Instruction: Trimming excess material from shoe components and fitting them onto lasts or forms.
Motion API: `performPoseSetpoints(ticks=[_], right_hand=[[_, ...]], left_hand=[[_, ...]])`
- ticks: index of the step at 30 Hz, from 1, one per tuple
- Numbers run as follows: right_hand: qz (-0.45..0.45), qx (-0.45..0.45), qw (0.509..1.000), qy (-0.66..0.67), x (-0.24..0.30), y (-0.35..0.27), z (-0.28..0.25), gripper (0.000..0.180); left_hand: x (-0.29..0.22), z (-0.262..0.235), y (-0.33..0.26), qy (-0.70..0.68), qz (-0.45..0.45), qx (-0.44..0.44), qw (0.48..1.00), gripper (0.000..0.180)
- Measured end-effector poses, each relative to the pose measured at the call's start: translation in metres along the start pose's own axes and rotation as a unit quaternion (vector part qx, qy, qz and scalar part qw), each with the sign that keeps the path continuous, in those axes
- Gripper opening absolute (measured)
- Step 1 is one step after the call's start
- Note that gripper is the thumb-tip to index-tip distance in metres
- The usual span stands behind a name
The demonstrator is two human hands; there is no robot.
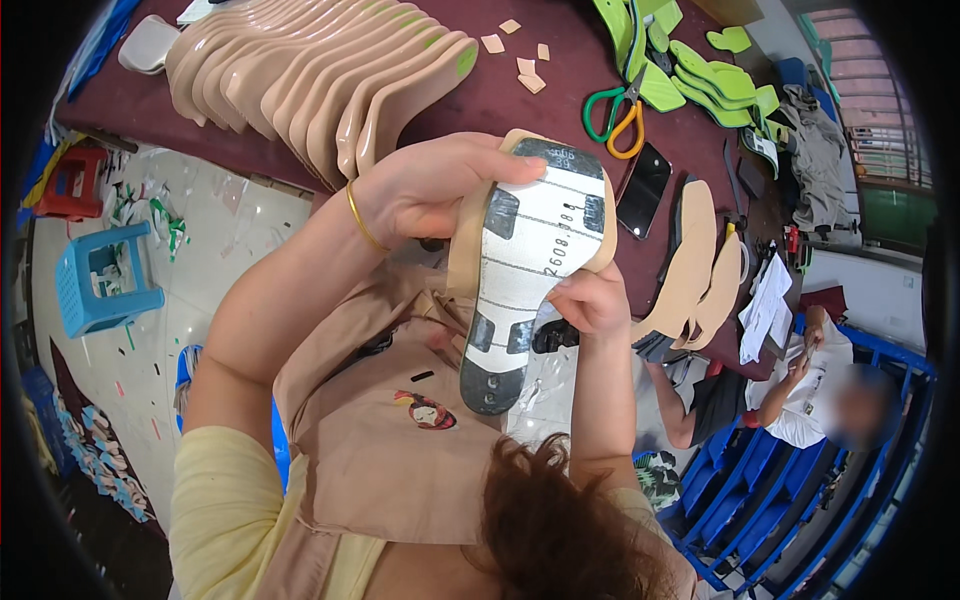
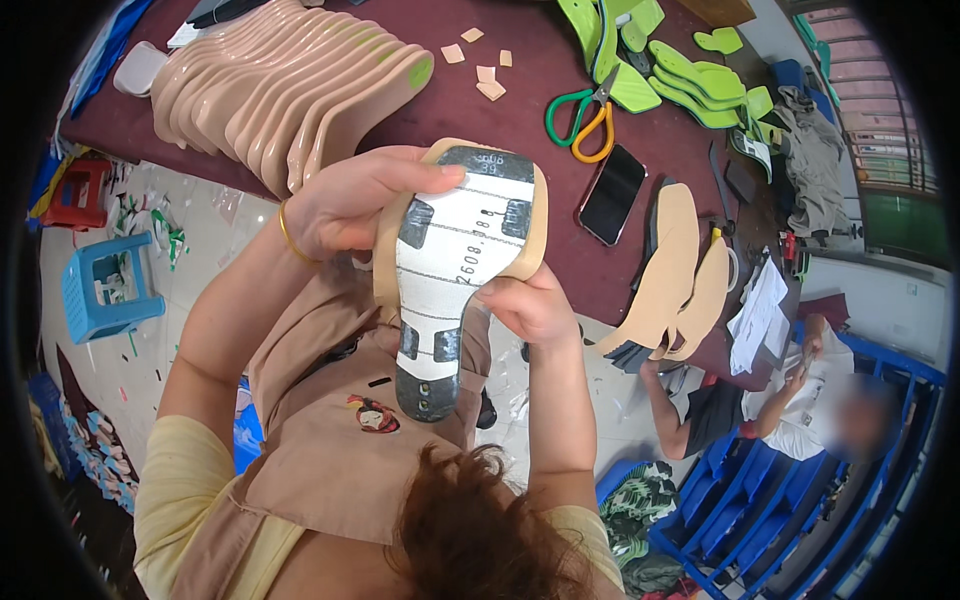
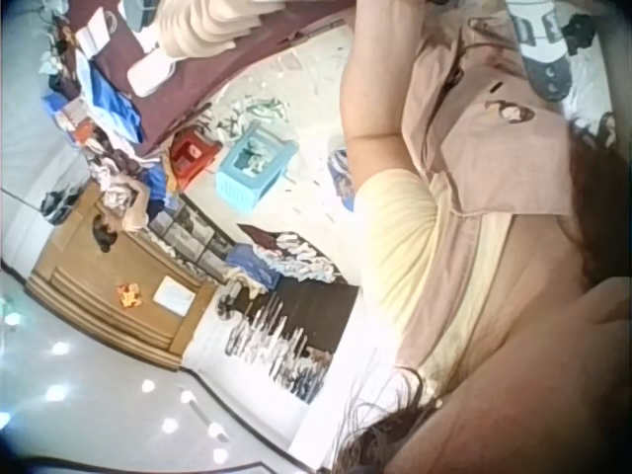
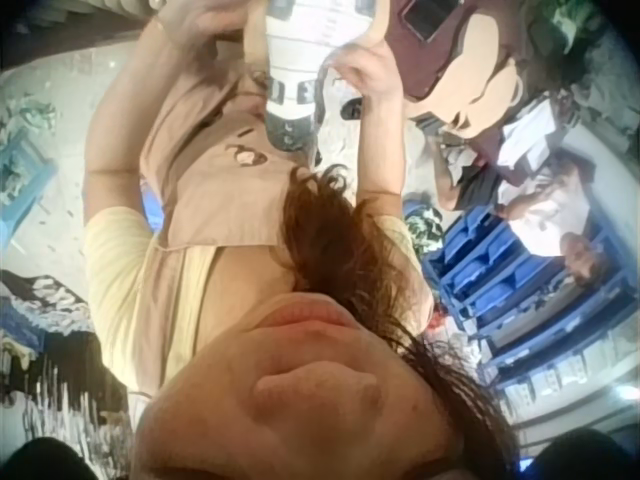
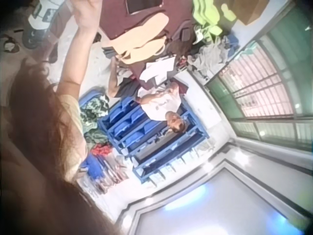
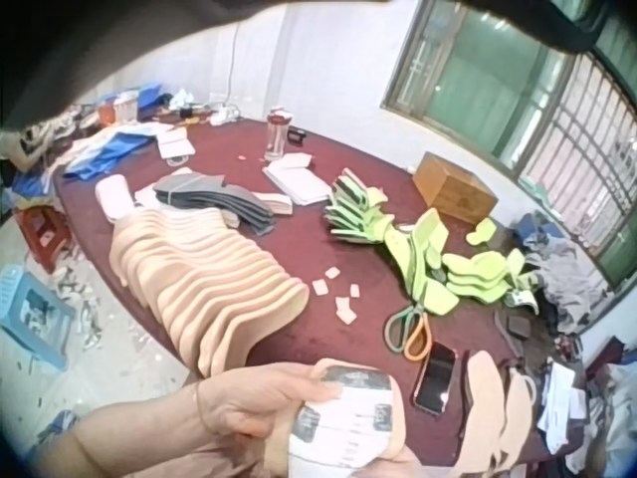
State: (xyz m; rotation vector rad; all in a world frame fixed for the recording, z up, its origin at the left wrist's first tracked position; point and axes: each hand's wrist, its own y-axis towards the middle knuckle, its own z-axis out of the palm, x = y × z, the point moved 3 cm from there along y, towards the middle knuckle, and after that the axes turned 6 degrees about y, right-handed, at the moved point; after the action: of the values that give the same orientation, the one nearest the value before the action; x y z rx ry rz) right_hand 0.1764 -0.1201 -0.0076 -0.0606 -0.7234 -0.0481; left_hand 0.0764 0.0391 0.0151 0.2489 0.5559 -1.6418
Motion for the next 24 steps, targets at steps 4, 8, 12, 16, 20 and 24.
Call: performPoseSetpoints(ticks=[4,8,12,16,20,24], right_hand=[[0.036,-0.036,0.991,0.121,0.006,0.002,0.016,0.054],[-0.017,-0.043,0.998,-0.034,0.001,-0.003,0.019,0.055],[-0.106,-0.211,0.969,-0.076,-0.002,0.006,0.031,0.066],[-0.18,-0.199,0.963,0.003,0.022,0.007,0.018,0.053],[-0.171,-0.224,0.958,0.044,0.028,0.0,0.001,0.049],[-0.17,-0.22,0.96,0.026,0.028,0.002,-0.004,0.05]], left_hand=[[-0.003,0.004,0.003,0.052,0.019,-0.029,0.998,0.028],[-0.003,0.0,0.008,0.078,0.031,-0.06,0.995,0.026],[0.005,0.004,0.012,0.108,0.075,-0.07,0.989,0.037],[0.039,0.0,0.001,0.149,0.046,-0.039,0.987,0.054],[0.05,0.0,-0.007,0.245,0.114,-0.058,0.961,0.039],[0.045,0.003,-0.012,0.339,0.113,-0.124,0.926,0.026]])
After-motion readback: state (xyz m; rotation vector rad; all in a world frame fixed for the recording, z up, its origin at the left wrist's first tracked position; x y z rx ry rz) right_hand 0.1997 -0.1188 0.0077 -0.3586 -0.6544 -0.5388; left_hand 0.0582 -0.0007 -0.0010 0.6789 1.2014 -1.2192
